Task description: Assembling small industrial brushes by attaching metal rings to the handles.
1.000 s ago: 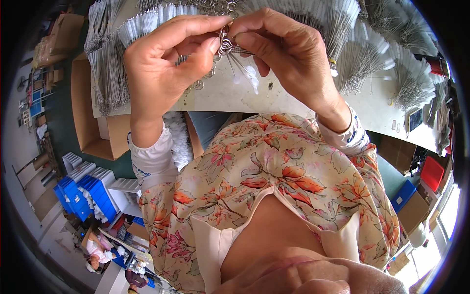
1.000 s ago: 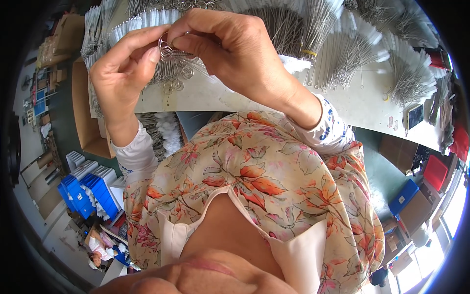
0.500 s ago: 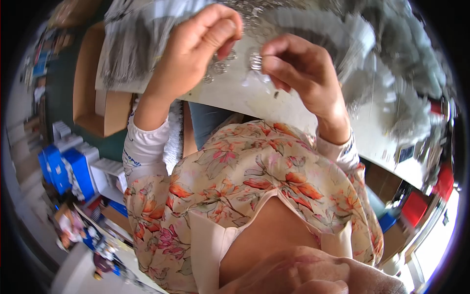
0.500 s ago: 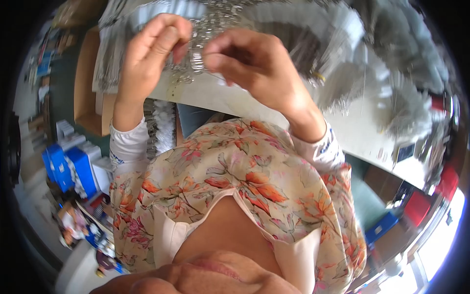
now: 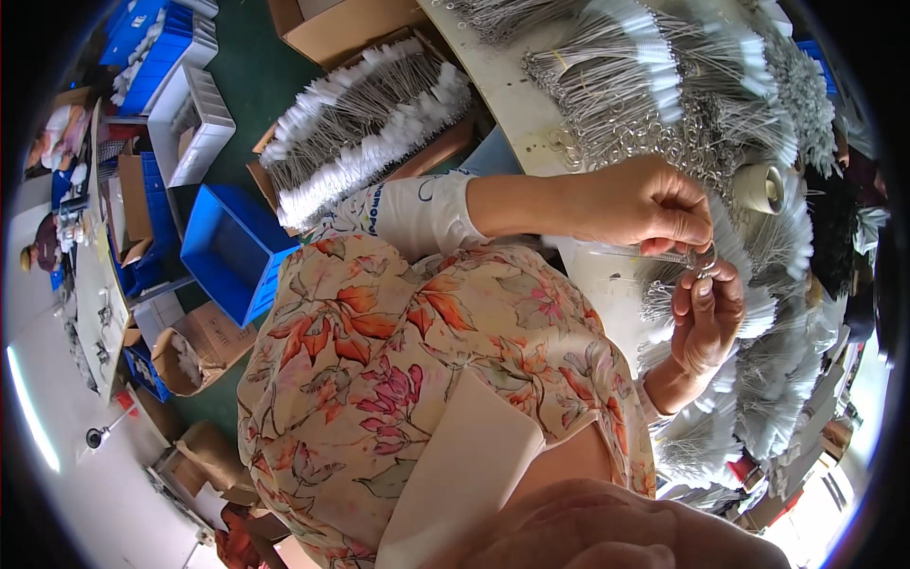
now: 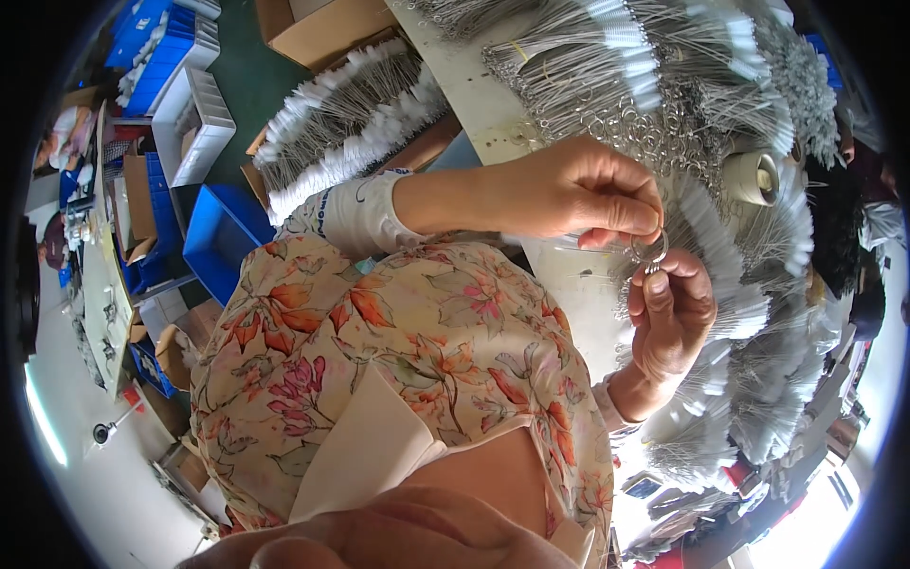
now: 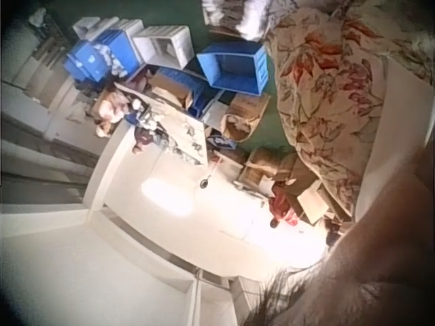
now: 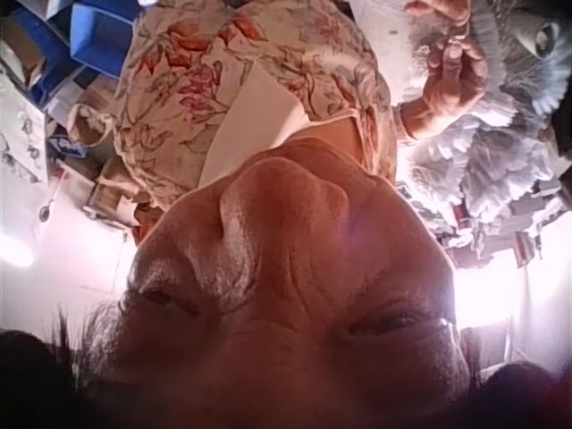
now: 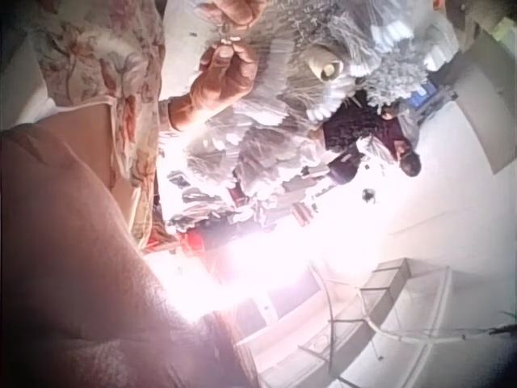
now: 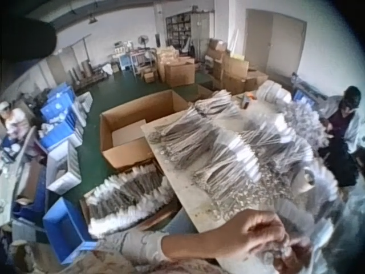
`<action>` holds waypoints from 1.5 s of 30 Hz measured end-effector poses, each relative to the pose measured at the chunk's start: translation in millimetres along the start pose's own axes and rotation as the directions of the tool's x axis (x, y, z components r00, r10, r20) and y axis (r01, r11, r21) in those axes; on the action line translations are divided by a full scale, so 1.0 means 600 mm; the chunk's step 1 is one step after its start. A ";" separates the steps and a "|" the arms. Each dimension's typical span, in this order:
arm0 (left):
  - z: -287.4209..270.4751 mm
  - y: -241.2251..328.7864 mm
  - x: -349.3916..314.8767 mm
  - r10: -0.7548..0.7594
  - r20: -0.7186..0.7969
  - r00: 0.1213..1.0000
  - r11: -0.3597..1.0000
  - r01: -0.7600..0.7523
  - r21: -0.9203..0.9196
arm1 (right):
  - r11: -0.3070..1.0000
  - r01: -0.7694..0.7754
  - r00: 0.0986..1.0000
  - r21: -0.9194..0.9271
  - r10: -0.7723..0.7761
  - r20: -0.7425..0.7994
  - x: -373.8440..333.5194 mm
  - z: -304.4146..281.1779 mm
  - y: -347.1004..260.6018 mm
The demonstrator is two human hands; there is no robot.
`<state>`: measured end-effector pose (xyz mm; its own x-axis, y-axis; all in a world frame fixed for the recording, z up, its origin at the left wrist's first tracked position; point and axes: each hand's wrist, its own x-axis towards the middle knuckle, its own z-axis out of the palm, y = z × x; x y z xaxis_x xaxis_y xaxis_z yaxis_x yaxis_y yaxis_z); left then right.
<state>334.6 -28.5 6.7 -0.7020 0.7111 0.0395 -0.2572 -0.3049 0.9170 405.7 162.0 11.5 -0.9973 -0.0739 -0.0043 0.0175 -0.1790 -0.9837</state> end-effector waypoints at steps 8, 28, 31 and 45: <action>-0.006 0.013 -0.004 0.485 0.293 0.824 0.471 -0.528 0.707 | 0.997 -0.024 0.998 -0.070 0.029 0.062 -0.001 -0.006 -0.007; -0.059 0.104 -0.070 0.307 -0.079 0.948 0.951 -0.309 -0.016 | 0.976 0.175 0.982 -0.131 -0.164 0.091 0.067 0.144 0.026; -0.065 0.140 -0.117 0.280 0.064 0.958 0.803 -0.271 0.531 | 0.970 0.136 0.984 -0.203 -0.109 0.139 0.055 0.114 0.051; -0.522 -0.183 -0.240 -0.245 -0.333 0.910 -0.085 0.323 0.943 | 0.971 -0.193 0.978 -0.141 0.202 0.054 0.036 0.070 0.126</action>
<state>255.7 -295.8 -224.2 -0.7973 0.5108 -0.3215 0.4214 0.8525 0.3092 388.6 105.7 -55.6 -0.9678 -0.1615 -0.1932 0.1991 -0.0208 -0.9798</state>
